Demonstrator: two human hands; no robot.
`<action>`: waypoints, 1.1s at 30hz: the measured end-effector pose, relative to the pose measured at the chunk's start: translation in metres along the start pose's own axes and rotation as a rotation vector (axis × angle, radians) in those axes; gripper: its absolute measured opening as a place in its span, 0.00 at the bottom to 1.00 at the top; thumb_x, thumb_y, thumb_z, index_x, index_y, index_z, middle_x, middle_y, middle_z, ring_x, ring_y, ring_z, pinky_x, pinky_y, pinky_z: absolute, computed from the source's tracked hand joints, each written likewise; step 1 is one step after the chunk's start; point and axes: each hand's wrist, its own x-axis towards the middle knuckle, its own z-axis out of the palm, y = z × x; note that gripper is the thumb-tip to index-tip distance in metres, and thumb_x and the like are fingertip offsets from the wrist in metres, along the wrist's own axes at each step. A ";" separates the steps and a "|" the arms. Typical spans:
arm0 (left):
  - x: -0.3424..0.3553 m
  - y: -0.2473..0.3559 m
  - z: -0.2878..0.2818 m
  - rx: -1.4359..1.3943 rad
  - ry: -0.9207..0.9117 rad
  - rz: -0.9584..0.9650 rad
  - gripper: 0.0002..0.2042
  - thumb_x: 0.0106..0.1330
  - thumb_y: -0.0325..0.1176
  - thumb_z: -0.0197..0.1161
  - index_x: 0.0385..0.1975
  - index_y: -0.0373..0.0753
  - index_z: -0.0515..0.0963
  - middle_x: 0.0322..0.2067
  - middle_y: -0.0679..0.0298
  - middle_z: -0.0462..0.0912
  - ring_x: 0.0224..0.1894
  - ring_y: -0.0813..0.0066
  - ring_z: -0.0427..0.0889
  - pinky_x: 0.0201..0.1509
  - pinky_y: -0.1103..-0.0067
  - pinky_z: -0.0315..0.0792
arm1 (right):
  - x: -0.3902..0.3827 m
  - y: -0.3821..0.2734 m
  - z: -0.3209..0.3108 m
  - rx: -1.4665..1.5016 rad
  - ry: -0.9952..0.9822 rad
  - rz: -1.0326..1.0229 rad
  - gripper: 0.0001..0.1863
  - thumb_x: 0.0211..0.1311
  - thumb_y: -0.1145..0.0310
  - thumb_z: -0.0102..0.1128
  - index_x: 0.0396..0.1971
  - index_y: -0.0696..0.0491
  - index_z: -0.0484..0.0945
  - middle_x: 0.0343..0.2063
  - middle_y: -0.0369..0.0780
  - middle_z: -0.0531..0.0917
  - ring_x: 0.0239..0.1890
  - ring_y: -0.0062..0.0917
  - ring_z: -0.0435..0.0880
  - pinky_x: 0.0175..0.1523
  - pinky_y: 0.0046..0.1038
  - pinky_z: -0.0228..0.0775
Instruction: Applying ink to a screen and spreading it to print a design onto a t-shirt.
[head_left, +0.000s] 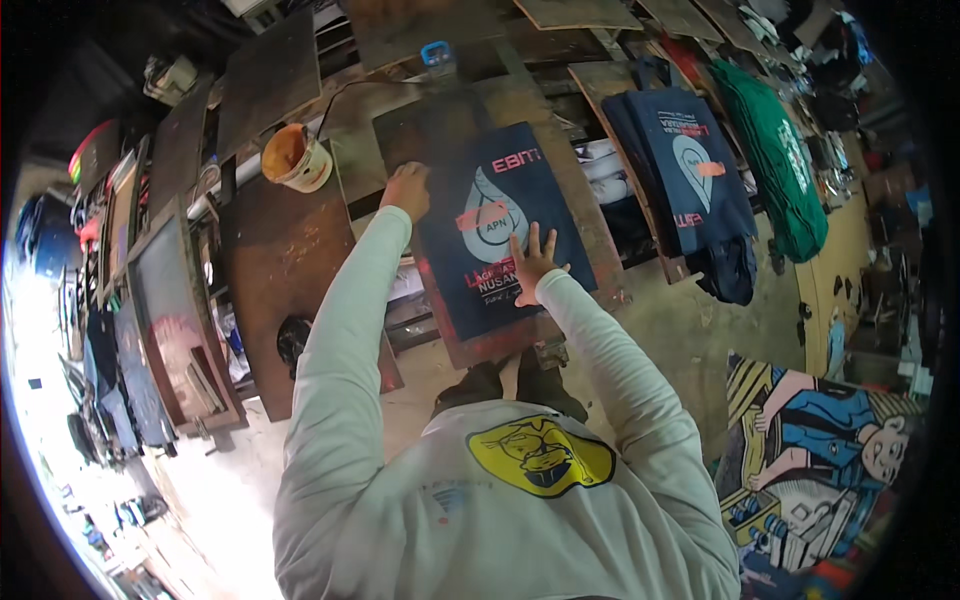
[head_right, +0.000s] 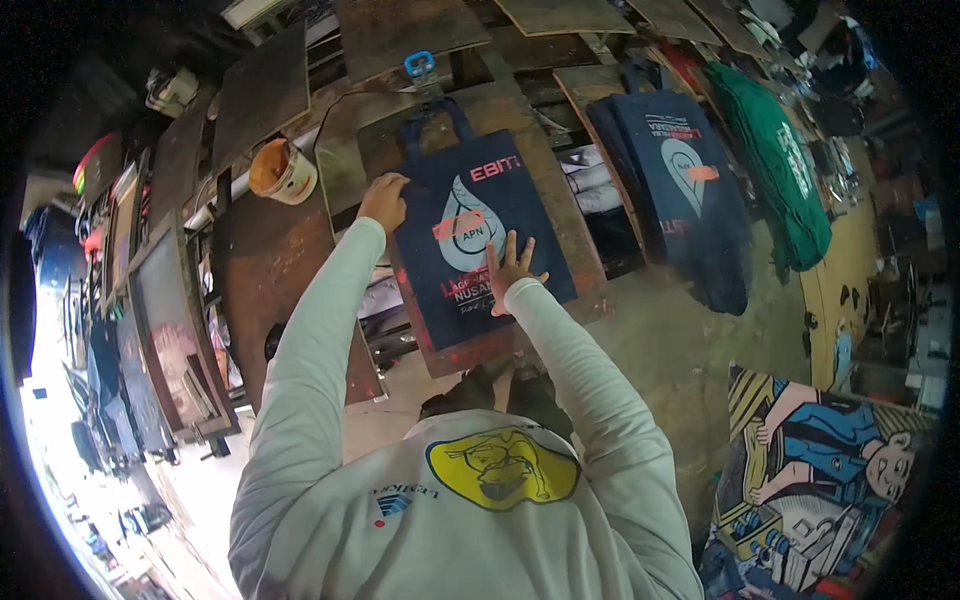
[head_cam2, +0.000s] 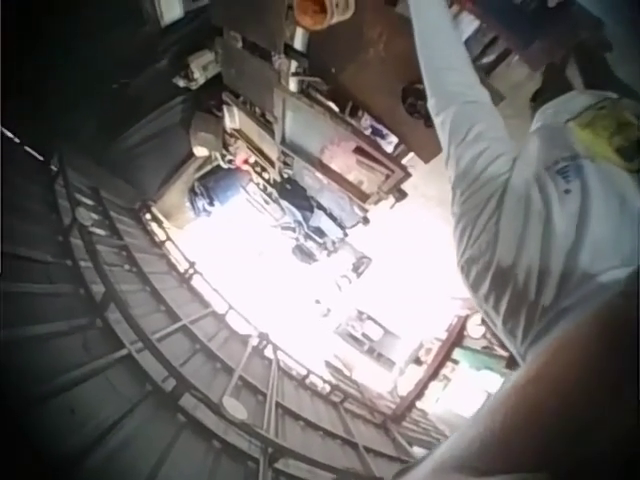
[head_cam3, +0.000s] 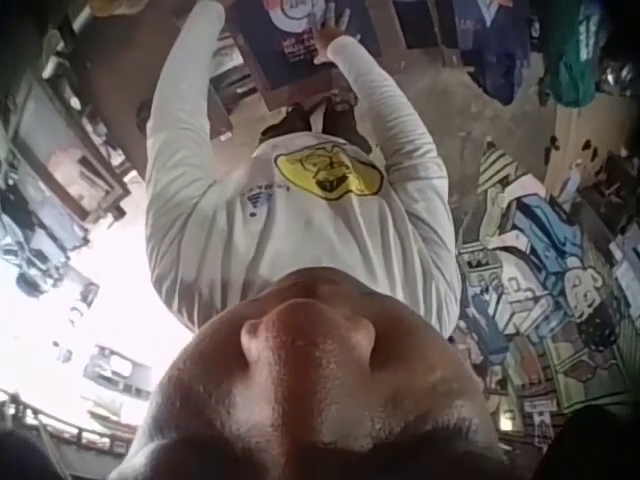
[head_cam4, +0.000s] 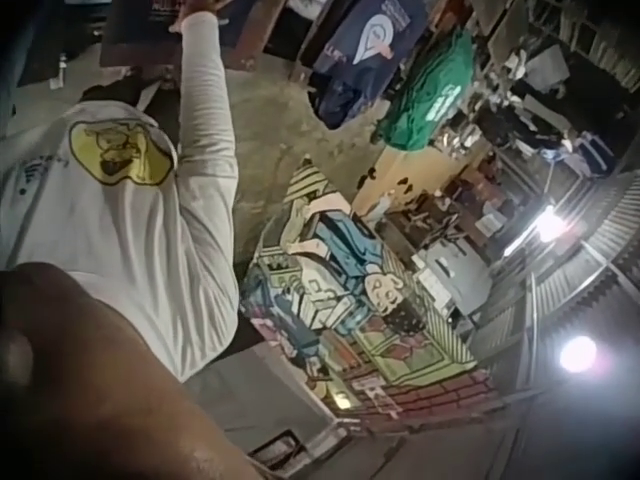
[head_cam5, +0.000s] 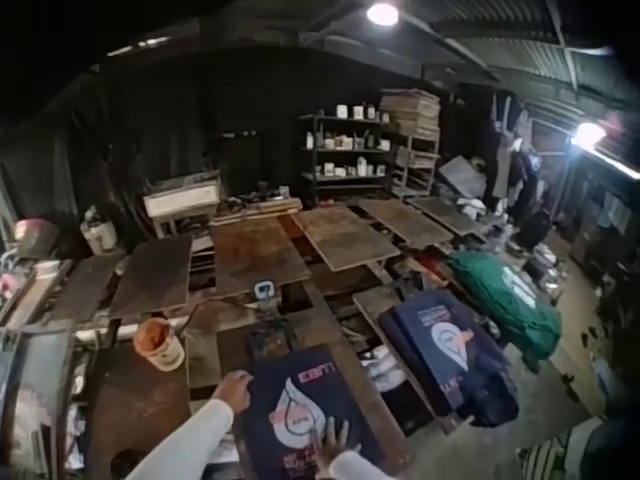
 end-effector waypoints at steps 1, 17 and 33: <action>0.009 0.012 0.002 -0.070 0.010 0.086 0.21 0.56 0.24 0.59 0.52 0.38 0.79 0.56 0.54 0.77 0.61 0.51 0.73 0.66 0.66 0.70 | 0.002 0.000 0.000 0.013 0.004 0.018 0.71 0.48 0.54 0.81 0.78 0.37 0.29 0.77 0.46 0.21 0.78 0.56 0.25 0.65 0.71 0.57; 0.093 0.157 0.036 0.237 -0.322 0.123 0.37 0.51 0.32 0.69 0.66 0.47 0.66 0.71 0.53 0.59 0.72 0.52 0.60 0.66 0.57 0.68 | -0.004 0.005 0.006 0.107 0.104 -0.025 0.70 0.41 0.58 0.85 0.78 0.35 0.39 0.78 0.45 0.27 0.78 0.55 0.29 0.65 0.72 0.58; 0.143 0.147 0.062 0.501 -0.646 0.195 0.61 0.42 0.46 0.83 0.77 0.52 0.47 0.75 0.42 0.51 0.71 0.34 0.58 0.70 0.54 0.65 | 0.009 0.005 0.033 0.384 0.769 -0.279 0.50 0.56 0.39 0.66 0.70 0.56 0.61 0.73 0.55 0.55 0.74 0.57 0.53 0.70 0.67 0.48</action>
